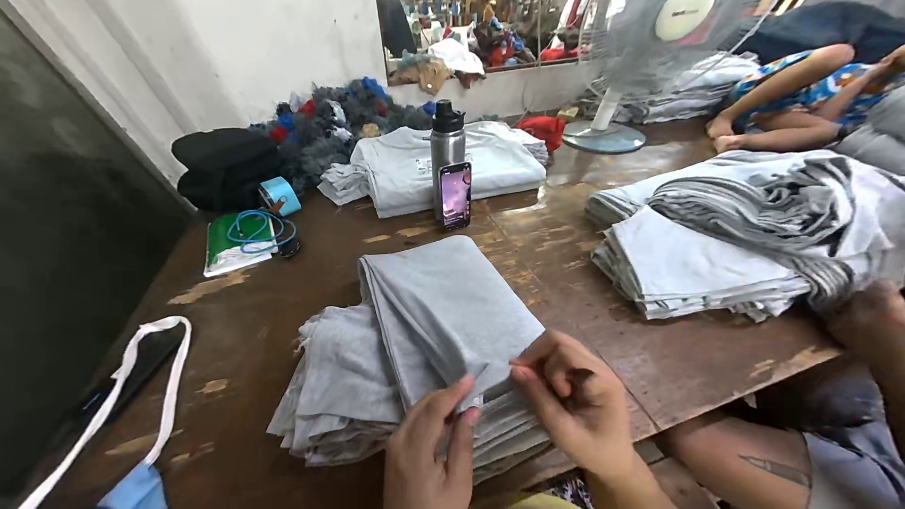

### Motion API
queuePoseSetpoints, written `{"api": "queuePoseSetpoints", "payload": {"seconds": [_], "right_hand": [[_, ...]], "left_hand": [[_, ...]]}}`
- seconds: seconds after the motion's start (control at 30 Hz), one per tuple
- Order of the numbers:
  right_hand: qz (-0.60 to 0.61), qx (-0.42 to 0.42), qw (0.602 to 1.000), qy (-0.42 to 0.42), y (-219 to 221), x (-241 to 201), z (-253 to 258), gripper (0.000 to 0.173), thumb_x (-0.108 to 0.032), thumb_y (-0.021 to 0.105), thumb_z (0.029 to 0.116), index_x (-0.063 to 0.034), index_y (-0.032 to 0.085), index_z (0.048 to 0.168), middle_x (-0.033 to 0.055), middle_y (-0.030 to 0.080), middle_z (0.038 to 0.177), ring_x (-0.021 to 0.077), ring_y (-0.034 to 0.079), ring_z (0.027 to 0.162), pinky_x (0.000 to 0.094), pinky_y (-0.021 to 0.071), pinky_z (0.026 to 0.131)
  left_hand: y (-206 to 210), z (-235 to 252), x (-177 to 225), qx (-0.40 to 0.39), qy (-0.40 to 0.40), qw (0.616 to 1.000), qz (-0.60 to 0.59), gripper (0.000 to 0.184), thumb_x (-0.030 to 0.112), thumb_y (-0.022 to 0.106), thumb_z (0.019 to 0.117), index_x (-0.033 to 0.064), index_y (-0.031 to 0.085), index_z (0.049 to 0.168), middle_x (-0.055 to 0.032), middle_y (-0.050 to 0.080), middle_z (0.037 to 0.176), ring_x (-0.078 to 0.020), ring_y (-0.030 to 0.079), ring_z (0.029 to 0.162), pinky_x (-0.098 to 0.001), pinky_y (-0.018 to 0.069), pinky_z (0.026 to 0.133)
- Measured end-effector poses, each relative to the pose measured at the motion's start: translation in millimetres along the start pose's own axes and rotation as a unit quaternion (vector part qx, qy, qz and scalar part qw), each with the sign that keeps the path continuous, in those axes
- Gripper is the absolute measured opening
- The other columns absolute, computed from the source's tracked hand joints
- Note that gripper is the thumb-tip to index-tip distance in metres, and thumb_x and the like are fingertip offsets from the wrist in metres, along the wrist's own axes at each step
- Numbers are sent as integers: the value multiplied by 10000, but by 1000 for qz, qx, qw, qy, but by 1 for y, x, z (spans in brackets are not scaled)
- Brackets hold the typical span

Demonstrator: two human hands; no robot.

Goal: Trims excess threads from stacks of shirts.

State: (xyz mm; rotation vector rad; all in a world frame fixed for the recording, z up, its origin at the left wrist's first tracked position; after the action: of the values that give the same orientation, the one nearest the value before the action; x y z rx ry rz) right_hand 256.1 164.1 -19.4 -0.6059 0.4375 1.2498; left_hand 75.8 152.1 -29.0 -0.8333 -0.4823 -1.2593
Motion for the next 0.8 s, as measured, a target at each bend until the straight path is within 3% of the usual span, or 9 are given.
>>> {"api": "queuePoseSetpoints", "payload": {"seconds": [0.03,0.1,0.17,0.2,0.27,0.33,0.47,0.53,0.8], "right_hand": [[-26,-12,999,17,7,9,-2,194,-92,636,967,-50,516,820,54,603,862,24,566,765,133,477,682],[-54,-53,995,57,23,25,-11,166,-140,603,963,-49,543,838,56,572,832,47,533,716,167,448,621],[-42,-64,995,61,23,27,-20,244,-249,557,1014,-68,512,856,42,523,838,46,511,735,168,436,638],[-23,-67,995,63,20,26,-24,321,-345,522,1055,-83,494,871,30,504,855,36,508,764,164,438,668],[3,-84,994,68,14,22,-29,425,-482,434,1080,-102,479,896,21,486,887,35,512,818,172,444,716],[-2,-108,992,69,12,17,-34,453,-509,404,1081,-102,482,898,29,491,924,33,521,852,162,449,734],[-66,-118,989,62,13,12,-42,435,-476,584,1017,-85,552,830,35,534,915,24,517,788,142,437,662],[-119,-115,985,56,15,9,-45,432,-473,631,989,-96,562,790,42,566,891,62,537,769,190,450,651],[-248,-104,962,40,29,-3,-46,425,-480,572,1000,-132,584,756,35,607,872,131,548,799,268,439,696]], "left_hand": [[2,1,-5,13,-44,994,-104,306,91,640,989,-3,628,1280,5,727,1074,17,682,930,-156,574,832],[8,1,-21,42,-141,939,-311,353,63,630,990,91,535,1329,45,744,1071,-39,707,945,-229,590,854],[13,-5,-36,82,-200,881,-421,315,77,660,972,165,600,1268,18,751,1051,-82,722,952,-272,598,875],[15,-9,-39,89,-204,871,-438,289,117,689,958,189,663,1236,19,746,1067,-81,716,968,-274,594,888],[16,-14,-37,75,-176,885,-424,283,167,719,938,229,713,1214,64,737,1124,-37,697,1009,-229,577,908],[17,-15,-34,71,-154,901,-399,314,117,752,905,228,726,1198,79,730,1150,-19,694,1017,-201,578,902],[15,-18,-38,96,-144,920,-352,207,133,721,937,239,769,1108,96,738,1096,5,691,955,-167,579,829],[13,-19,-38,100,-139,922,-346,169,164,699,957,228,767,1098,90,738,1099,5,689,969,-167,577,834],[13,-22,-32,58,-94,926,-361,159,152,695,962,185,751,1107,54,722,1154,-18,677,1049,-176,572,872]]}}
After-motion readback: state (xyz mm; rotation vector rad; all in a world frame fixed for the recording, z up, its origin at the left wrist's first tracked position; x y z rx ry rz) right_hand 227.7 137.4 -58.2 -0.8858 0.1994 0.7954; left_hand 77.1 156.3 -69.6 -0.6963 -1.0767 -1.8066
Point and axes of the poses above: each hand's wrist, its own z-axis towards the middle knuckle, its own y-axis out of the palm, x = y × z, the point moved 8 cm from there along z, towards the middle knuckle
